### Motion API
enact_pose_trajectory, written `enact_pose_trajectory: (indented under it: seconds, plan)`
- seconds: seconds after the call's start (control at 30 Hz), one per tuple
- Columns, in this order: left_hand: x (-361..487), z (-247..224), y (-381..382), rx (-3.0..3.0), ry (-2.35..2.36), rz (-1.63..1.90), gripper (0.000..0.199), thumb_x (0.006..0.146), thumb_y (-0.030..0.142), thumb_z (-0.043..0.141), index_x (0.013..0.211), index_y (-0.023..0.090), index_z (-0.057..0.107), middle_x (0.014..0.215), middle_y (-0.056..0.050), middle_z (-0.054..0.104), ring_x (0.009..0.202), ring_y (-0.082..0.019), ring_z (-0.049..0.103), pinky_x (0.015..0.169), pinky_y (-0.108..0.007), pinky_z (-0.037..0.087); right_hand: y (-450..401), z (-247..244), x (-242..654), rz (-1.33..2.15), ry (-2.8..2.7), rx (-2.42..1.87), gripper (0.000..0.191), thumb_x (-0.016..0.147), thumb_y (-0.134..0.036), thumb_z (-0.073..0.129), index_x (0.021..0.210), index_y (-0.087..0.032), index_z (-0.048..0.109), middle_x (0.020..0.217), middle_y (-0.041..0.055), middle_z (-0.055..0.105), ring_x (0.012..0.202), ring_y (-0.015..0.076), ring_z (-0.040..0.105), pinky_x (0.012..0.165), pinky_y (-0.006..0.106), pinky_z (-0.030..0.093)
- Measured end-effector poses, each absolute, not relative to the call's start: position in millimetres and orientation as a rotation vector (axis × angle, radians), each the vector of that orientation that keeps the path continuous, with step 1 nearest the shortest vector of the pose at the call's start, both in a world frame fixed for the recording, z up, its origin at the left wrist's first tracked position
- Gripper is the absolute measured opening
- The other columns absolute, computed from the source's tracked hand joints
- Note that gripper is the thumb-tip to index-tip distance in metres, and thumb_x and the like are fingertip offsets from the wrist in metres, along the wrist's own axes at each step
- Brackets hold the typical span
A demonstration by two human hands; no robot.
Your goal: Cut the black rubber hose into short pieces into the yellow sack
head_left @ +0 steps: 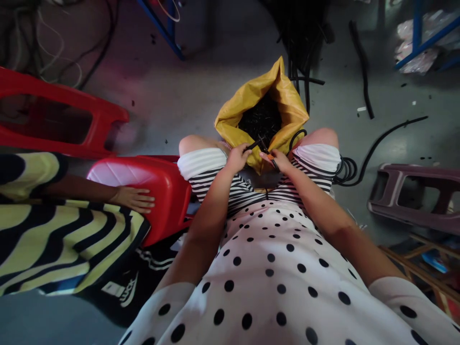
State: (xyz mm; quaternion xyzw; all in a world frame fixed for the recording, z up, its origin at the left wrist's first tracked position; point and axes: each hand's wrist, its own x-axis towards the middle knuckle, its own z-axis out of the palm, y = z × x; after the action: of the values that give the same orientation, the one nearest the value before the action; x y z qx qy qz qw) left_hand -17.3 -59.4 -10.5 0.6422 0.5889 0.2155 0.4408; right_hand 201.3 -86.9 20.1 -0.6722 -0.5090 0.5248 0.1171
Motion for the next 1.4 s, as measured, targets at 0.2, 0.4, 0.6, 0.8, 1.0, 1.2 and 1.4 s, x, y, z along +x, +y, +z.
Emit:
enact_pose_trajectory:
  seconds: [0.2, 0.4, 0.6, 0.8, 1.0, 1.2, 1.4]
  plan:
    - [-21.9, -11.6, -57.1, 1.605, 1.446, 0.498, 0.030, 0.091, 0.020, 0.062, 0.116, 0.015, 0.079, 0.118, -0.013, 0.083, 0.115, -0.032, 0.074, 0.112, -0.047, 0.056, -89.9, 20.1, 203.6, 1.486, -1.584, -1.953, 0.065, 0.085, -0.083, 0.072, 0.074, -0.025, 0.046, 0.062, -0.0019, 0.047, 0.066, 0.0170, 0.047, 0.063, 0.031, 0.032]
    - [-21.3, -10.0, -56.0, 1.554, 1.476, 0.525, 0.028, 0.092, 0.016, 0.061, 0.114, 0.013, 0.078, 0.121, -0.015, 0.081, 0.117, -0.031, 0.073, 0.113, -0.045, 0.054, -88.9, 16.8, 205.7, 1.416, -1.618, -1.930, 0.068, 0.080, -0.082, 0.076, 0.066, -0.025, 0.043, 0.055, -0.0027, 0.042, 0.062, 0.0150, 0.043, 0.060, 0.031, 0.029]
    - [-20.7, -10.3, -53.6, 1.452, 1.538, 0.591, 0.022, 0.092, 0.016, 0.064, 0.110, 0.015, 0.077, 0.114, -0.011, 0.082, 0.111, -0.027, 0.074, 0.109, -0.039, 0.056, -88.7, 12.7, 203.8, 1.485, -1.448, -1.906, 0.066, 0.081, -0.082, 0.075, 0.070, -0.027, 0.041, 0.055, -0.0023, 0.047, 0.059, 0.0151, 0.044, 0.058, 0.030, 0.033]
    - [-19.3, -8.3, -53.1, 1.448, 1.594, 0.611, 0.023, 0.095, 0.018, 0.064, 0.112, 0.015, 0.078, 0.113, -0.012, 0.083, 0.109, -0.027, 0.075, 0.107, -0.039, 0.057, -92.3, 14.5, 203.0, 1.592, -1.549, -1.881, 0.065, 0.078, -0.084, 0.077, 0.086, -0.024, 0.054, 0.080, 0.0023, 0.063, 0.076, 0.0203, 0.057, 0.073, 0.034, 0.046]
    - [-14.5, -8.4, -57.5, 1.581, 1.558, 0.502, 0.029, 0.095, 0.020, 0.063, 0.117, 0.014, 0.081, 0.114, -0.013, 0.084, 0.109, -0.029, 0.076, 0.105, -0.041, 0.058, -94.6, 13.5, 202.7, 1.632, -1.611, -1.863, 0.065, 0.083, -0.084, 0.072, 0.100, -0.022, 0.060, 0.096, 0.0075, 0.071, 0.089, 0.0262, 0.063, 0.089, 0.040, 0.052]
    - [-12.6, -8.8, -57.3, 1.627, 1.552, 0.395, 0.034, 0.096, 0.022, 0.062, 0.124, 0.015, 0.081, 0.119, -0.013, 0.084, 0.111, -0.030, 0.076, 0.106, -0.041, 0.057, -94.6, 12.3, 197.8, 1.576, -1.661, -1.895, 0.061, 0.087, -0.081, 0.069, 0.093, -0.021, 0.060, 0.088, 0.0068, 0.070, 0.082, 0.0229, 0.061, 0.080, 0.035, 0.049]
    - [-13.9, -11.7, -57.0, 1.589, 1.535, 0.438, 0.031, 0.095, 0.025, 0.065, 0.119, 0.015, 0.082, 0.110, -0.011, 0.083, 0.103, -0.028, 0.075, 0.101, -0.040, 0.058, -95.2, 18.1, 196.6, 1.445, -1.779, -1.870, 0.058, 0.090, -0.075, 0.069, 0.072, -0.022, 0.052, 0.067, 0.0013, 0.056, 0.067, 0.0168, 0.049, 0.067, 0.033, 0.038]
